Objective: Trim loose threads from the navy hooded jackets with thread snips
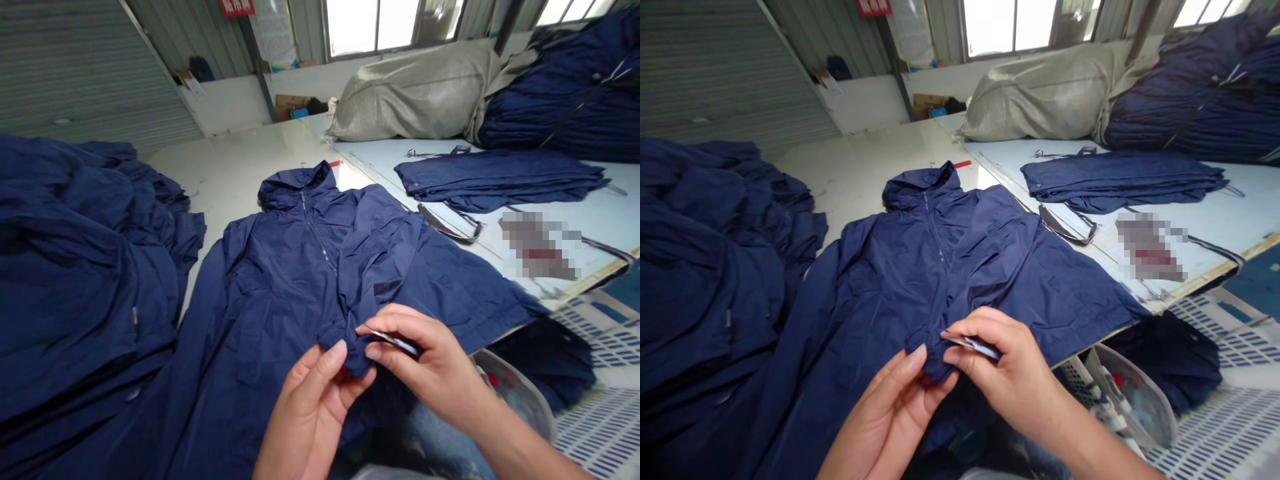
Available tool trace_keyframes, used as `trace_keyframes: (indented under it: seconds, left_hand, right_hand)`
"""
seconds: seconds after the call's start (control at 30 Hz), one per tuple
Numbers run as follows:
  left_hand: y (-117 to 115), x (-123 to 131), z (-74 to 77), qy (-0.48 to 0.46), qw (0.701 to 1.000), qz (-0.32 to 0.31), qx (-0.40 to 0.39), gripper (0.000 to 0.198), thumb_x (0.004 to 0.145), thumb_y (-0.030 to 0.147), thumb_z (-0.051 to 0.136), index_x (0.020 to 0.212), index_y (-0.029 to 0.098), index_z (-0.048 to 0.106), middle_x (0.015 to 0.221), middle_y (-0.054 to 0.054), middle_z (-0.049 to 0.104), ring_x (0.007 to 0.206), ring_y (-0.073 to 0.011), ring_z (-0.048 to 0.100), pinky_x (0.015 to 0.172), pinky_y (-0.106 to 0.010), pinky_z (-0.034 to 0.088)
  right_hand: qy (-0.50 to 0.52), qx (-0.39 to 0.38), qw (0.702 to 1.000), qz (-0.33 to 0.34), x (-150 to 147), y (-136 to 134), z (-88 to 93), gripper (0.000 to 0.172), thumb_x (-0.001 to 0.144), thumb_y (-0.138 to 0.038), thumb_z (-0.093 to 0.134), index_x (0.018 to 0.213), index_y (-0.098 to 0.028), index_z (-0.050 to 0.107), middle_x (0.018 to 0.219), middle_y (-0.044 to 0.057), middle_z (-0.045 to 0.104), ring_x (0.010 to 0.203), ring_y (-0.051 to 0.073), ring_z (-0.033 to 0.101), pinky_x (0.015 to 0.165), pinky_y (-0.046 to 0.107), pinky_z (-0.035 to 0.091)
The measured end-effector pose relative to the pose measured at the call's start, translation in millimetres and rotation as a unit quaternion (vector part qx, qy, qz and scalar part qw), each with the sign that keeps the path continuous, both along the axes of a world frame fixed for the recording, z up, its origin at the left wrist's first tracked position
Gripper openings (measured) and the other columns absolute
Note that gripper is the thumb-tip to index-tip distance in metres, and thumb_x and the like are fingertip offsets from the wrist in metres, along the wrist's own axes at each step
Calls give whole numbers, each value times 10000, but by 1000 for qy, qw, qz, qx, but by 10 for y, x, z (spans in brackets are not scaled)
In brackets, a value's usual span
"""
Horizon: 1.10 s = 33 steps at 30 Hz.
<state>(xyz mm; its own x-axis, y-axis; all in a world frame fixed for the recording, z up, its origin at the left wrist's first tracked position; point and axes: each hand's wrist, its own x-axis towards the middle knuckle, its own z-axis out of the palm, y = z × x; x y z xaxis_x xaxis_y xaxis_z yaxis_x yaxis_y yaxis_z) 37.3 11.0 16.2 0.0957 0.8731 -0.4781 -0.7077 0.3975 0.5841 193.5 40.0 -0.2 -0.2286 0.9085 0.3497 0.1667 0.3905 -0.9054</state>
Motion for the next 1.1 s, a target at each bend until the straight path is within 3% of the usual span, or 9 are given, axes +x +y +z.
trace_keyframes:
  seconds: [0.17,0.33,0.47,0.6,0.73,0.83,0.97,1.1]
  left_hand:
    - [-11,26,-45,-39,999,12,-28,103,662,115,858,656,129,756,797,-58,770,762,-151,705,736,-293,646]
    - [-24,26,-46,-24,998,21,-51,125,659,101,853,731,162,771,869,-45,773,738,-140,690,662,-278,648]
    - [-14,-4,-14,34,999,-37,-10,140,747,153,796,881,190,783,927,-49,756,746,-143,663,519,-191,593]
    - [-12,-17,6,98,992,-80,28,204,797,195,748,999,173,764,1023,-85,729,763,-153,622,465,-181,561]
    - [-29,-11,-8,125,989,-79,28,129,815,231,728,924,178,773,921,-72,733,710,-146,611,489,-201,579]
    - [-44,-5,-22,164,982,-84,32,124,803,224,737,913,184,776,908,-72,741,720,-154,632,530,-210,594]
    - [-53,-11,-50,205,972,-102,45,203,770,236,769,968,192,777,910,-74,739,728,-164,631,554,-240,610]
    - [-61,-15,-62,239,962,-113,65,236,747,246,787,980,208,781,876,-67,733,745,-174,623,531,-233,603]
  right_hand:
    - [36,-44,998,3,5,27,-60,132,915,-262,636,816,-184,676,792,24,652,766,144,615,705,235,497]
    - [89,-95,991,21,-3,66,-96,185,915,-319,639,800,-179,675,785,14,641,764,134,609,723,229,495]
    - [90,-94,991,38,35,67,-119,204,903,-353,656,814,-177,707,804,35,660,778,151,625,726,259,519]
    - [73,-89,992,58,104,44,-144,156,872,-326,704,834,-181,748,791,36,662,732,139,629,666,246,526]
    - [41,-44,998,4,149,17,-124,116,835,-294,748,917,-217,775,877,44,656,816,147,639,721,252,541]
    - [6,25,998,-54,157,21,-75,220,848,-252,728,1066,-240,758,1052,82,657,1003,185,638,848,302,544]
    - [-31,34,999,1,141,66,-4,238,925,-221,618,1133,-231,732,1203,114,667,1104,206,643,916,340,543]
    - [-23,-17,997,66,131,123,41,148,925,-230,619,963,-185,755,939,78,740,884,168,691,794,270,551]
